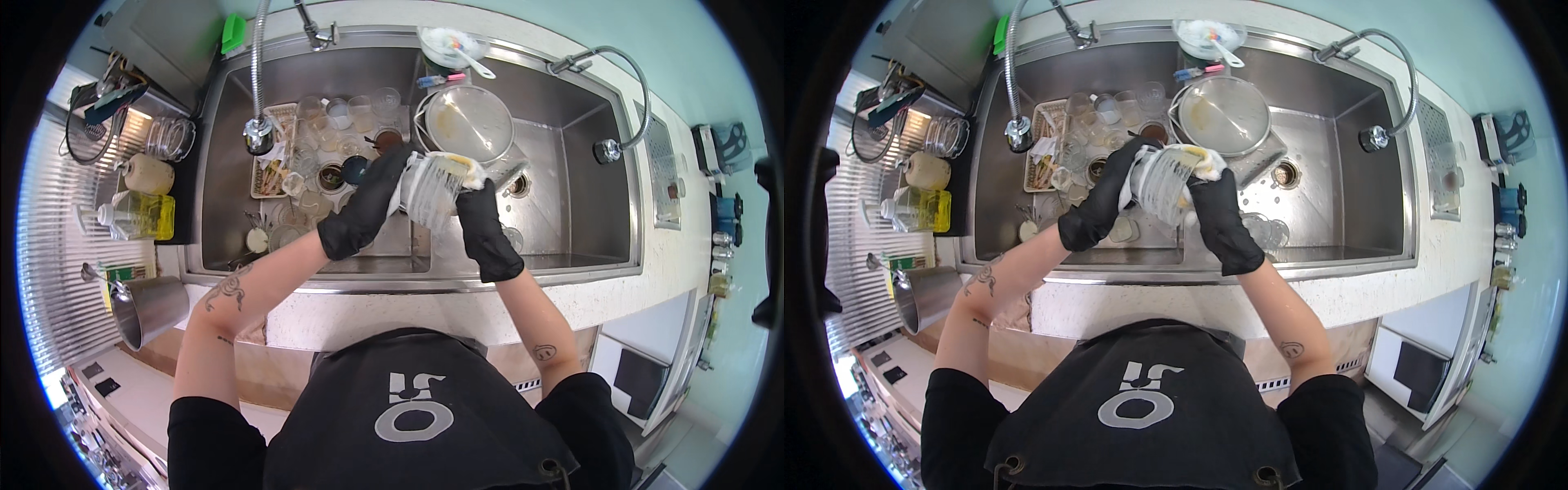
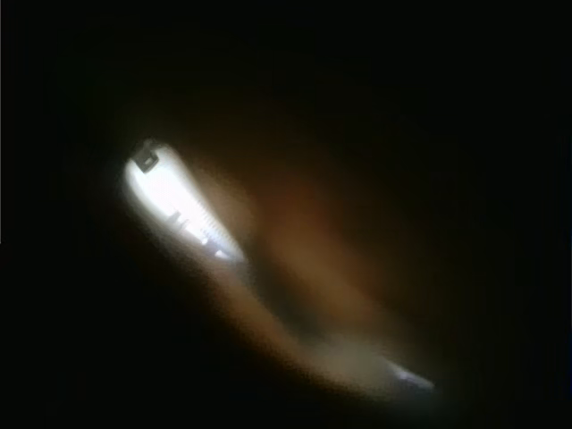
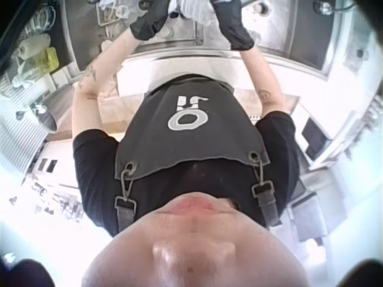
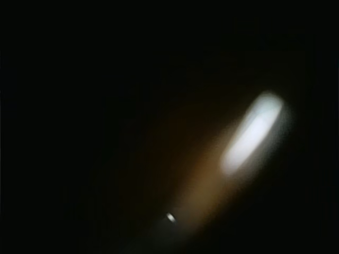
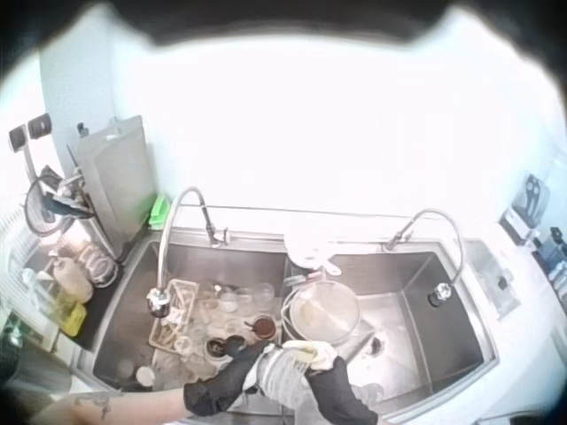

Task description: The person washes multiple items in a commercial kitchen sink using a sponge and soap. They scrub glasses, a blue cup, and a clear pitcher, then rinse each item under running water and place them in the sink's right basin.

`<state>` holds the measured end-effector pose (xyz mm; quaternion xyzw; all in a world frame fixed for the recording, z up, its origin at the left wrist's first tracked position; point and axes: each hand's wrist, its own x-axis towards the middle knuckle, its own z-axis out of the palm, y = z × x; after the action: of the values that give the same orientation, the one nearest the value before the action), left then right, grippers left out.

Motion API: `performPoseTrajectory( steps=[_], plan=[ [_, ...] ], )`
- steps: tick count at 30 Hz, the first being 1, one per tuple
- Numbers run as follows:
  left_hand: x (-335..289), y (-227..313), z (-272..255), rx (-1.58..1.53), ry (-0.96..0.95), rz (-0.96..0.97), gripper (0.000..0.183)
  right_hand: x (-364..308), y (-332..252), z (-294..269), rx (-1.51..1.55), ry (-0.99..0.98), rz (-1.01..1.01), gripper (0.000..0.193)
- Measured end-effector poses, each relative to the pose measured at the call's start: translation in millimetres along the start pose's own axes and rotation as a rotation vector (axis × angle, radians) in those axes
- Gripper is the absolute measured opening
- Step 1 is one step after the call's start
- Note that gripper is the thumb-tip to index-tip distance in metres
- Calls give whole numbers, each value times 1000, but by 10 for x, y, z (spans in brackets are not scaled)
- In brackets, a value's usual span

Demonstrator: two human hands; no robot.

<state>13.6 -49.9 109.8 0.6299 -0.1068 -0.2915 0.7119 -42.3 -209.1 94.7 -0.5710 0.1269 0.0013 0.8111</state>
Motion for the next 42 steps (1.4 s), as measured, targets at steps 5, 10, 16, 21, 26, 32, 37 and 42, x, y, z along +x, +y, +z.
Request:
performPoseTrajectory(
  steps=[5, 10, 16, 21, 26, 32, 37, 42],
  plan=[
    [68, -207, 30, 229, 23, 480, 36, 29, 177, -106, 199, 34, 58, 24],
    [55, 31, -57, -59, -100, -388, 33, -5, -37, -111, -611, 29, -556, 21],
    [71, -348, 119, 456, 8, 574, 36, -175, 398, -161, 254, 126, 210, 26],
    [78, -319, 229, -36, -174, 132, 36, -476, 15, -748, 70, 191, -10, 28],
    [609, -566, -425, 308, 152, 133, 25, -576, -375, -1805, -381, 454, -86, 18],
    [1653, -1256, -1206, 870, 153, 304, 43, -468, 412, -3048, -1218, 426, 95, 30],
    [2356, -1476, -1483, 1260, 182, 201, 61, -143, 693, -2917, -1557, 151, 237, 22],
    [2801, -1606, -1398, 1710, 250, 268, 81, -48, 955, -3074, -1635, -24, 253, 25]
  ],
)
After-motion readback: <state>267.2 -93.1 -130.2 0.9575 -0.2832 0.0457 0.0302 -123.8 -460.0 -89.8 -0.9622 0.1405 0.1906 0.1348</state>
